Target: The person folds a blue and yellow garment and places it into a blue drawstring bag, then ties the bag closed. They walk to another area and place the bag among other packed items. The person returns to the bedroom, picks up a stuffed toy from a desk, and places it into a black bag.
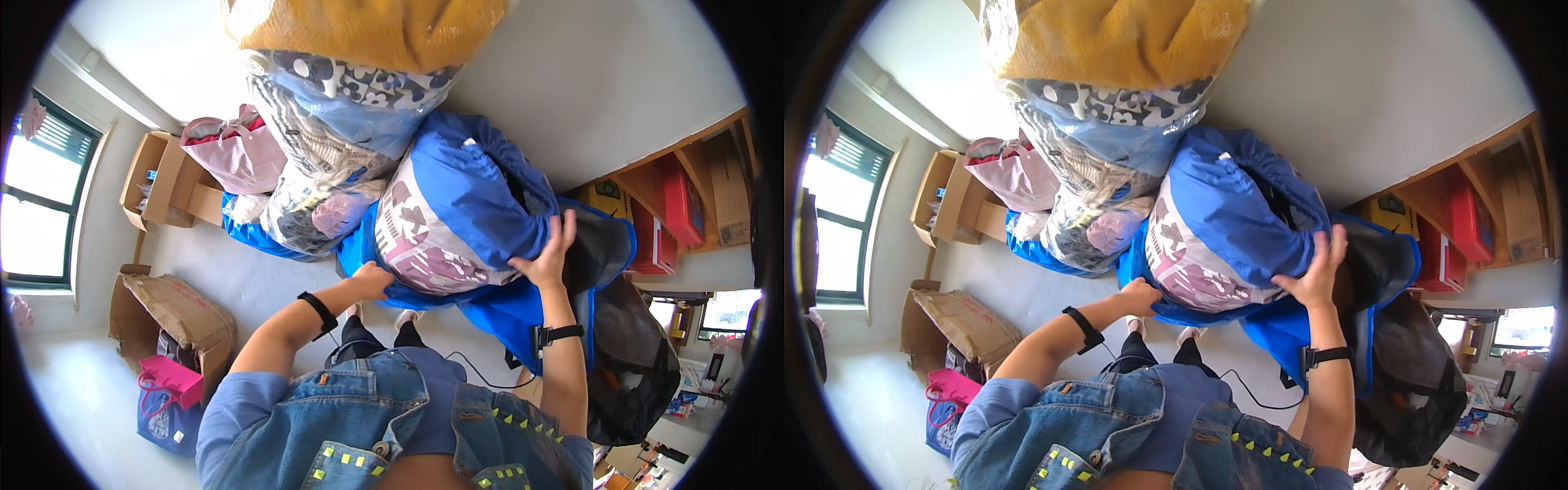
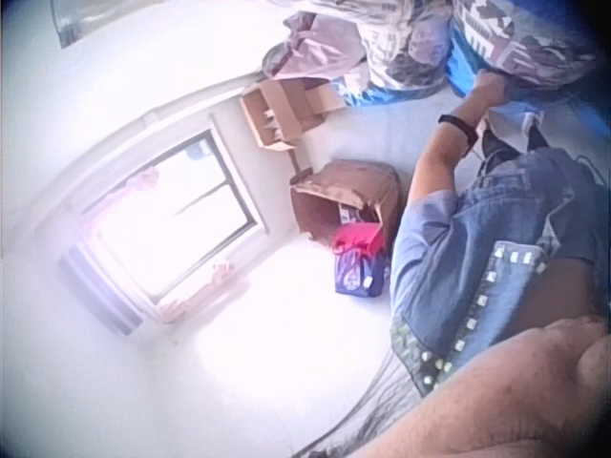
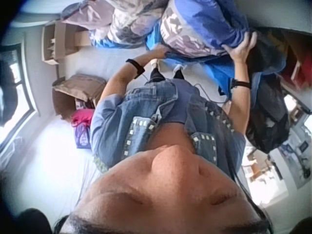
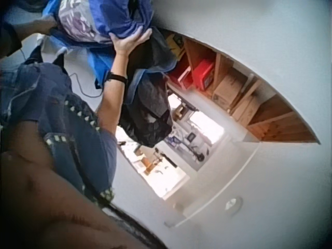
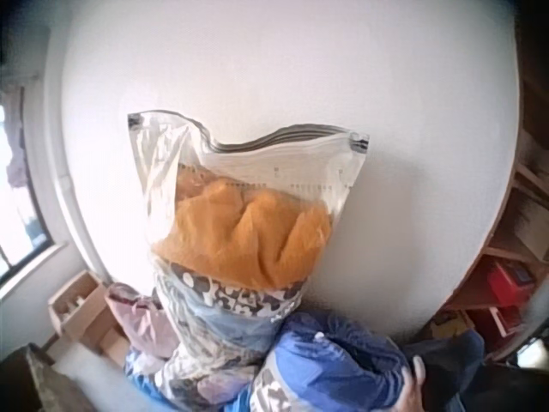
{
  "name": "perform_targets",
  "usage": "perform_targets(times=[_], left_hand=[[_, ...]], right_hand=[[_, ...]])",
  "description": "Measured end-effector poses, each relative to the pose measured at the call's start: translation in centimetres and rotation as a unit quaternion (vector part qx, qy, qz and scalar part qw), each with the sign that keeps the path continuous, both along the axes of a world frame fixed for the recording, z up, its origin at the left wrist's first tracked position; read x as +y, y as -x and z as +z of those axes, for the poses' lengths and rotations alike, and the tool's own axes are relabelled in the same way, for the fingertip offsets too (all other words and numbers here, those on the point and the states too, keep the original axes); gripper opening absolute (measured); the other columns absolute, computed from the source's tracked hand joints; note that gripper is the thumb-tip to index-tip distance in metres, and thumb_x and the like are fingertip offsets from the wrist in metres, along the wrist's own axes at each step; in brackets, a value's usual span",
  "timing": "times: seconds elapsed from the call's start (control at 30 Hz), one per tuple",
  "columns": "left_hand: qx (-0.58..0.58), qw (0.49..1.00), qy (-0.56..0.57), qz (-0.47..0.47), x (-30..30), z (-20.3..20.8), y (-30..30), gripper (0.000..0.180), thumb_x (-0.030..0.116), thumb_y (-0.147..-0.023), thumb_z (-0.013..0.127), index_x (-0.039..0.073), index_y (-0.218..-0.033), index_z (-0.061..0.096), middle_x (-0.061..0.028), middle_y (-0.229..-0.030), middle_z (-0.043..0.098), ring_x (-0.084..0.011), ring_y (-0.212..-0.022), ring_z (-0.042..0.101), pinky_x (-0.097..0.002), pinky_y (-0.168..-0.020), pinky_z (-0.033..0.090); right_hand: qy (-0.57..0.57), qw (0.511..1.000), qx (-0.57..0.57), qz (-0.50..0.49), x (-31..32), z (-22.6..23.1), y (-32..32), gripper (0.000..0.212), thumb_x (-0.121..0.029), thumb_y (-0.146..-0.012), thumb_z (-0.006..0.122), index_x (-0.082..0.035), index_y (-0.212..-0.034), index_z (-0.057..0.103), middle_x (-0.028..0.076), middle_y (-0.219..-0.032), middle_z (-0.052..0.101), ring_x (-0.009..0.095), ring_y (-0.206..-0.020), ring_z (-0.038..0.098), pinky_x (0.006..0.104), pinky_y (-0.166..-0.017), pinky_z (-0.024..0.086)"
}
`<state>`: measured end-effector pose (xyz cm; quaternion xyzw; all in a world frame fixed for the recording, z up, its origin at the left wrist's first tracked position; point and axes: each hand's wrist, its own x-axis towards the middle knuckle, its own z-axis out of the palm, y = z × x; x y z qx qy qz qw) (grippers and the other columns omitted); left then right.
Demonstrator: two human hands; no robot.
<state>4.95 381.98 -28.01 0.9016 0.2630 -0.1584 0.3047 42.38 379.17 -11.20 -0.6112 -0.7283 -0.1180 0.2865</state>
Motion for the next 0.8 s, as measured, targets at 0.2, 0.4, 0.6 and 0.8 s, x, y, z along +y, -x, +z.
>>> perform_targets(times=[0.2, 0.4, 0.6, 0.8], left_hand=[[-0.038, 0.985, -0.114, -0.125, -1.2, 1.1, 0.7, 0.013, 0.03, -0.076, 0.063, 0.018, -0.077, 0.067, -0.0015, -0.083, 0.063, -0.0192, -0.086, 0.06, -0.0331, -0.078, 0.041], [-0.156, 0.97, -0.177, -0.055, -2.8, 1.9, 2.1, 0.009, 0.021, -0.075, 0.059, 0.018, -0.066, 0.059, 0.0009, -0.077, 0.051, -0.0177, -0.081, 0.052, -0.0305, -0.081, 0.039], [-0.182, 0.965, -0.184, -0.03, -1.3, 1.7, 1.2, 0.004, 0.019, -0.072, 0.056, 0.017, -0.068, 0.055, 0.0001, -0.074, 0.048, -0.0179, -0.078, 0.051, -0.0297, -0.08, 0.039], [-0.218, 0.957, -0.192, -0.013, 0.2, 2.5, 1.3, 0.012, 0.017, -0.07, 0.057, 0.018, -0.081, 0.062, 0.0025, -0.084, 0.056, -0.018, -0.088, 0.055, -0.0298, -0.084, 0.041]], right_hand=[[0.156, 0.465, 0.867, -0.084, -3.3, -11.9, -2.0, 0.06, -0.042, -0.095, 0.04, -0.01, -0.143, 0.025, 0.01, -0.147, 0.03, 0.025, -0.134, 0.029, 0.0396, -0.111, 0.024], [0.261, 0.302, 0.915, -0.058, -7.3, -20.3, 3.4, 0.056, -0.039, -0.095, 0.04, -0.01, -0.141, 0.029, 0.009, -0.145, 0.035, 0.024, -0.132, 0.032, 0.0382, -0.11, 0.026], [0.234, 0.338, 0.909, -0.069, -4.0, -21.3, 7.5, 0.056, -0.037, -0.093, 0.043, -0.009, -0.14, 0.03, 0.011, -0.143, 0.037, 0.026, -0.13, 0.035, 0.0383, -0.109, 0.027], [0.236, 0.392, 0.884, -0.096, 0.4, -23.0, 13.3, 0.056, -0.035, -0.092, 0.046, -0.007, -0.139, 0.032, 0.013, -0.141, 0.039, 0.027, -0.127, 0.038, 0.0385, -0.108, 0.029]])
